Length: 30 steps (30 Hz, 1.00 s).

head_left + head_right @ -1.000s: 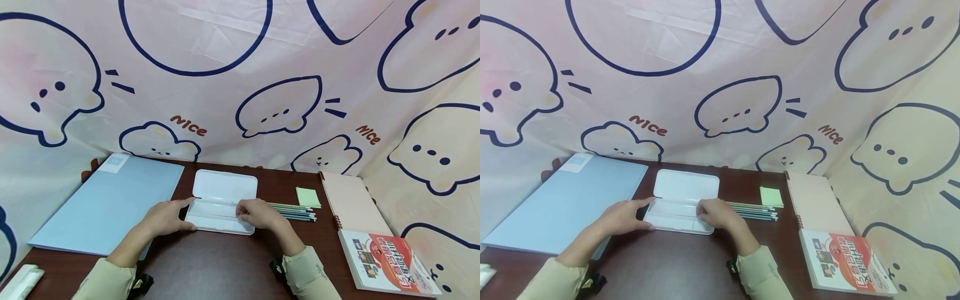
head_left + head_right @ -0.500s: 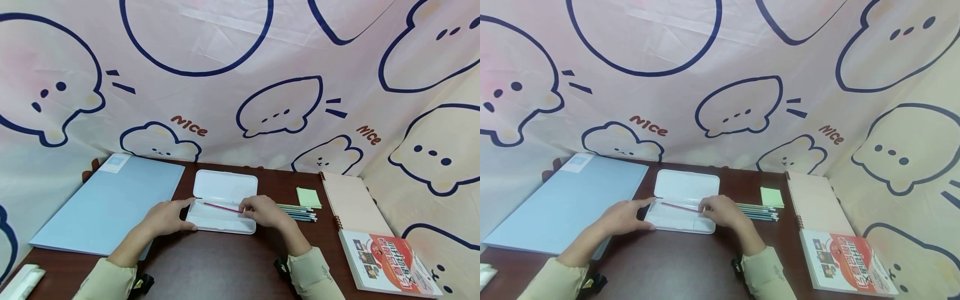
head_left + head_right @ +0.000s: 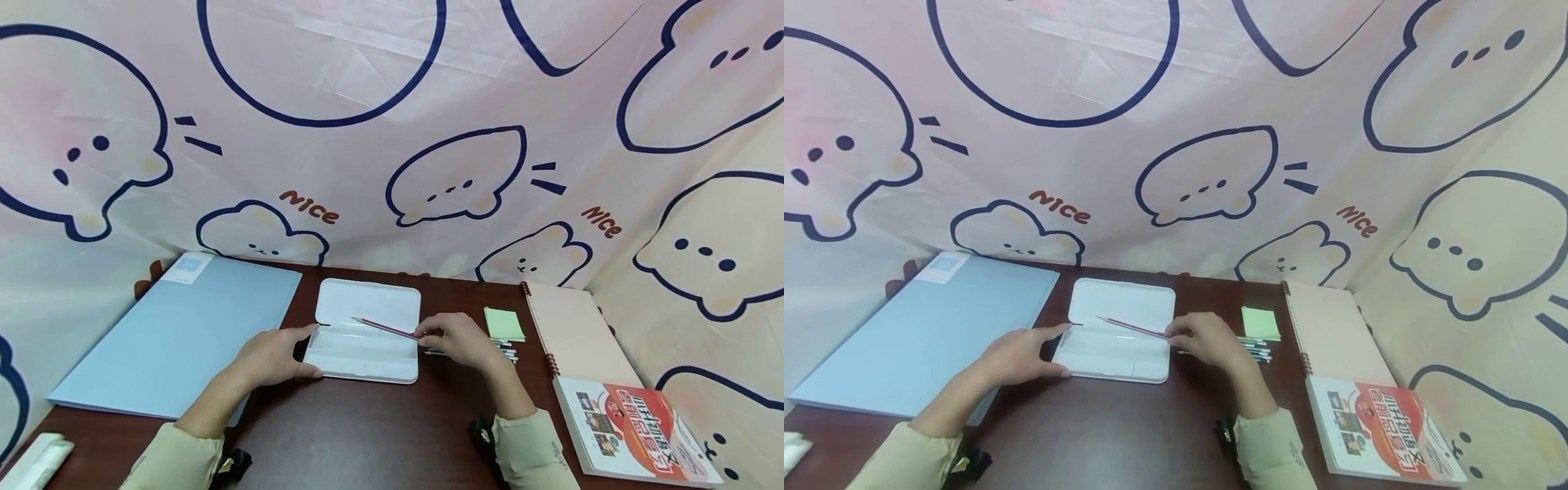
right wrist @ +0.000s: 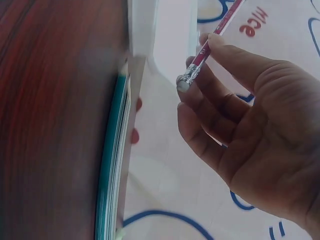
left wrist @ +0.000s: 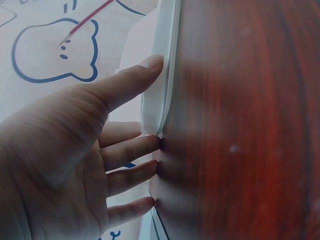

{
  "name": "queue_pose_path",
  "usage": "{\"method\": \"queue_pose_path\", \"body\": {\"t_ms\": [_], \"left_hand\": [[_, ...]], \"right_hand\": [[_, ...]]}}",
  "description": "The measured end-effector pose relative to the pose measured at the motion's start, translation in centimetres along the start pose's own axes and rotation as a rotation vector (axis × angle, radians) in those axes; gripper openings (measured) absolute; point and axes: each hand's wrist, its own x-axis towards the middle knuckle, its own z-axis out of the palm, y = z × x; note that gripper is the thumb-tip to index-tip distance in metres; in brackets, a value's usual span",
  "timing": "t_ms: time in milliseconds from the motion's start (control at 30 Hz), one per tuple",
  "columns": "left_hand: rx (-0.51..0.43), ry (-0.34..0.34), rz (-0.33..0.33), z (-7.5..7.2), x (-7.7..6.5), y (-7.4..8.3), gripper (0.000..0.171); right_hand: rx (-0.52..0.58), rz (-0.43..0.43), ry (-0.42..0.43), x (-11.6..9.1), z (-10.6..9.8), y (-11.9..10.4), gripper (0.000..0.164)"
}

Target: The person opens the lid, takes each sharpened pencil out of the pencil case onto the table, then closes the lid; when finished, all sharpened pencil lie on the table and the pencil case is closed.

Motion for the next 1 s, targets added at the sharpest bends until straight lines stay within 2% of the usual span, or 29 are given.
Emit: {"method": "queue_pose_path", "body": {"t_ms": [333,500,633,867,1000], "left_hand": [[0.0,0.008,0.004,0.0,-0.1,0.0,0.089],[0.004,0.007,0.007,0.1,0.0,0.1,0.089],[0.003,0.007,0.001,0.1,0.0,0.2,0.089],[0.003,0.007,-0.004,0.1,-0.1,0.1,0.09],[0.001,0.003,-0.004,0.1,-0.1,0.1,0.09]], "right_hand": [[0.014,-0.01,0.132,-2.0,-1.7,3.3,0.012],[0.022,0.02,0.183,-3.4,-2.2,5.1,0.012],[0.026,0.06,0.189,-4.3,-2.8,6.1,0.011],[-0.079,0.09,0.189,-5.8,-3.7,7.8,0.011],[-0.098,0.143,0.169,-6.7,-4.1,8.6,0.014]]}}
